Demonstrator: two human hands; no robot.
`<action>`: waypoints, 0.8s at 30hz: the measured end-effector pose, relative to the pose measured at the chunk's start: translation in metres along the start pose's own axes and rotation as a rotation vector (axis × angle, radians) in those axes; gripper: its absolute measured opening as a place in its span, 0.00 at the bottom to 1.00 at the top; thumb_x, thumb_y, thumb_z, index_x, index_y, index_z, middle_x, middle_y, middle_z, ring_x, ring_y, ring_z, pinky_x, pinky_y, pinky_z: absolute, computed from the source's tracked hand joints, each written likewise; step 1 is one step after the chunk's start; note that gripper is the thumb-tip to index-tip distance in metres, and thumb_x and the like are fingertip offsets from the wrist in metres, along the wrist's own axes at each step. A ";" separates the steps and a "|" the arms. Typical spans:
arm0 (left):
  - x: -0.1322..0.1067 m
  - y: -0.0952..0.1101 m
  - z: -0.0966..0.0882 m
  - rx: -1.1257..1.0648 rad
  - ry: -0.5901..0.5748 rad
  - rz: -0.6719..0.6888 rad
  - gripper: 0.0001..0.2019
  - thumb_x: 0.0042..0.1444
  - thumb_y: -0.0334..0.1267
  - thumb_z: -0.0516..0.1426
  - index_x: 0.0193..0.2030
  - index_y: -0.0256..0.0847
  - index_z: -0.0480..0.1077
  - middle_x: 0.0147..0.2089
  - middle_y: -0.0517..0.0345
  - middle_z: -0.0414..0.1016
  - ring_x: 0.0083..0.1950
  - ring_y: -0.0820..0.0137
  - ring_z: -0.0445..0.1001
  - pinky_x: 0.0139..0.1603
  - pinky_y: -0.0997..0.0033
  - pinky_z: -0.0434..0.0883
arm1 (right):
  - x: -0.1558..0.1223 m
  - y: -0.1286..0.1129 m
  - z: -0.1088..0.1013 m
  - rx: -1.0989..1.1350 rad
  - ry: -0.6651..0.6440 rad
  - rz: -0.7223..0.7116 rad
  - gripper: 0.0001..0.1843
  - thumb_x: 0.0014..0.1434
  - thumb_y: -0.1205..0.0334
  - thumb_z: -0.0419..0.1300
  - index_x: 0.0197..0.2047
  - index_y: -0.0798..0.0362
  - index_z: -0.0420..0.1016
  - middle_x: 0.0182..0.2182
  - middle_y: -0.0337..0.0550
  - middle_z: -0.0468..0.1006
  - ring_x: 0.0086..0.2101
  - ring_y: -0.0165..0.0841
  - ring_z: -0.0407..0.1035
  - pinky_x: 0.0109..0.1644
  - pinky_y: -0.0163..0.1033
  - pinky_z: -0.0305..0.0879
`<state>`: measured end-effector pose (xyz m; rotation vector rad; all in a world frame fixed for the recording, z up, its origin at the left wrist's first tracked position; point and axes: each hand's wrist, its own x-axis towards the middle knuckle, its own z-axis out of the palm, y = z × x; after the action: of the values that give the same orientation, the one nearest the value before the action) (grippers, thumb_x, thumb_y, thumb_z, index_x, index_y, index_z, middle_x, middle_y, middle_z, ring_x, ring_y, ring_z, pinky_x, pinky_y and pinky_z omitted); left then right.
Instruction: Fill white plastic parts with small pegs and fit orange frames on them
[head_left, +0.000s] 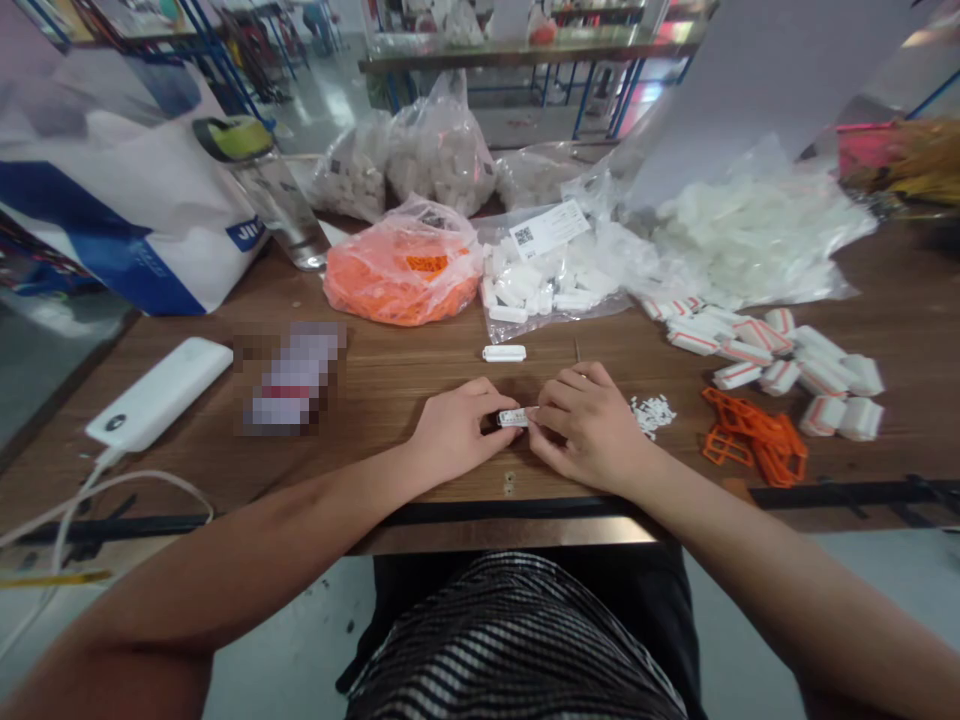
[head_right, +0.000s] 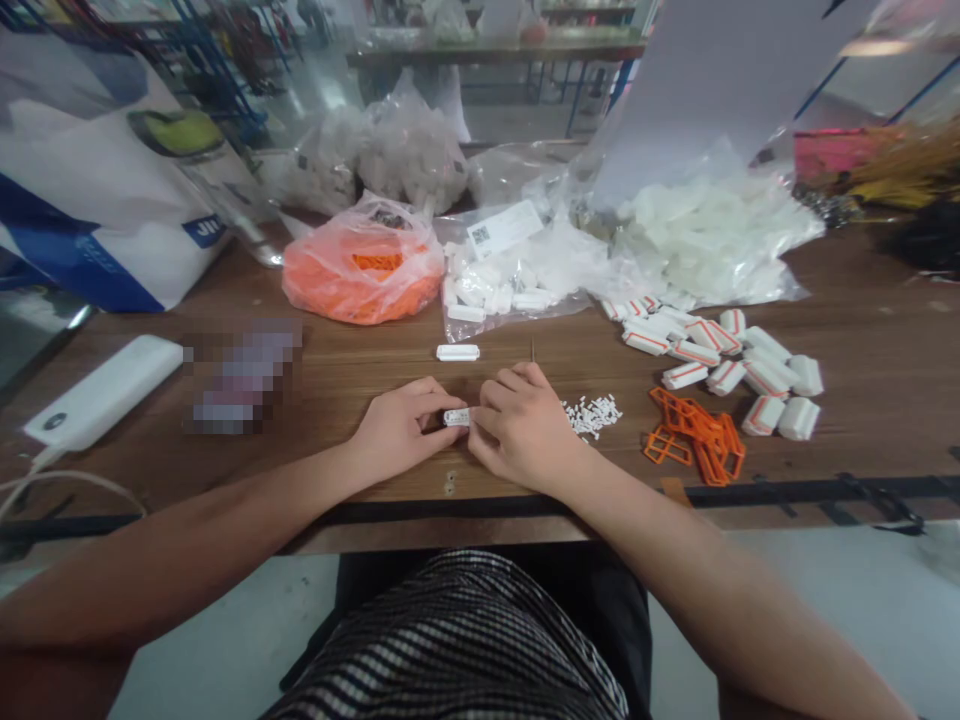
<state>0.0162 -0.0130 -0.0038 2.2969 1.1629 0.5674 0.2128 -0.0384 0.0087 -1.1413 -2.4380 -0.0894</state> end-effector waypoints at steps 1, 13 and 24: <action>0.000 0.000 -0.001 0.005 -0.005 0.009 0.09 0.56 0.40 0.60 0.44 0.47 0.77 0.38 0.62 0.74 0.31 0.74 0.69 0.33 0.73 0.66 | 0.000 0.000 0.000 0.006 -0.003 0.005 0.13 0.59 0.63 0.54 0.27 0.51 0.77 0.25 0.41 0.75 0.31 0.34 0.64 0.45 0.45 0.56; 0.000 -0.003 0.000 0.020 -0.009 0.024 0.11 0.58 0.42 0.59 0.46 0.50 0.77 0.41 0.62 0.76 0.34 0.72 0.72 0.35 0.72 0.67 | -0.002 0.006 -0.001 0.130 0.059 0.080 0.12 0.58 0.63 0.55 0.31 0.52 0.80 0.27 0.41 0.78 0.29 0.33 0.68 0.44 0.44 0.59; 0.001 -0.005 0.000 -0.004 -0.028 -0.002 0.11 0.56 0.42 0.60 0.46 0.49 0.77 0.41 0.62 0.76 0.30 0.75 0.70 0.34 0.72 0.68 | -0.036 0.076 -0.059 0.159 -0.141 0.591 0.07 0.53 0.59 0.61 0.25 0.47 0.78 0.22 0.40 0.79 0.24 0.35 0.71 0.29 0.42 0.64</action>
<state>0.0137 -0.0098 -0.0071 2.2934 1.1498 0.5349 0.3109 -0.0286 0.0367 -1.7815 -2.0699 0.3696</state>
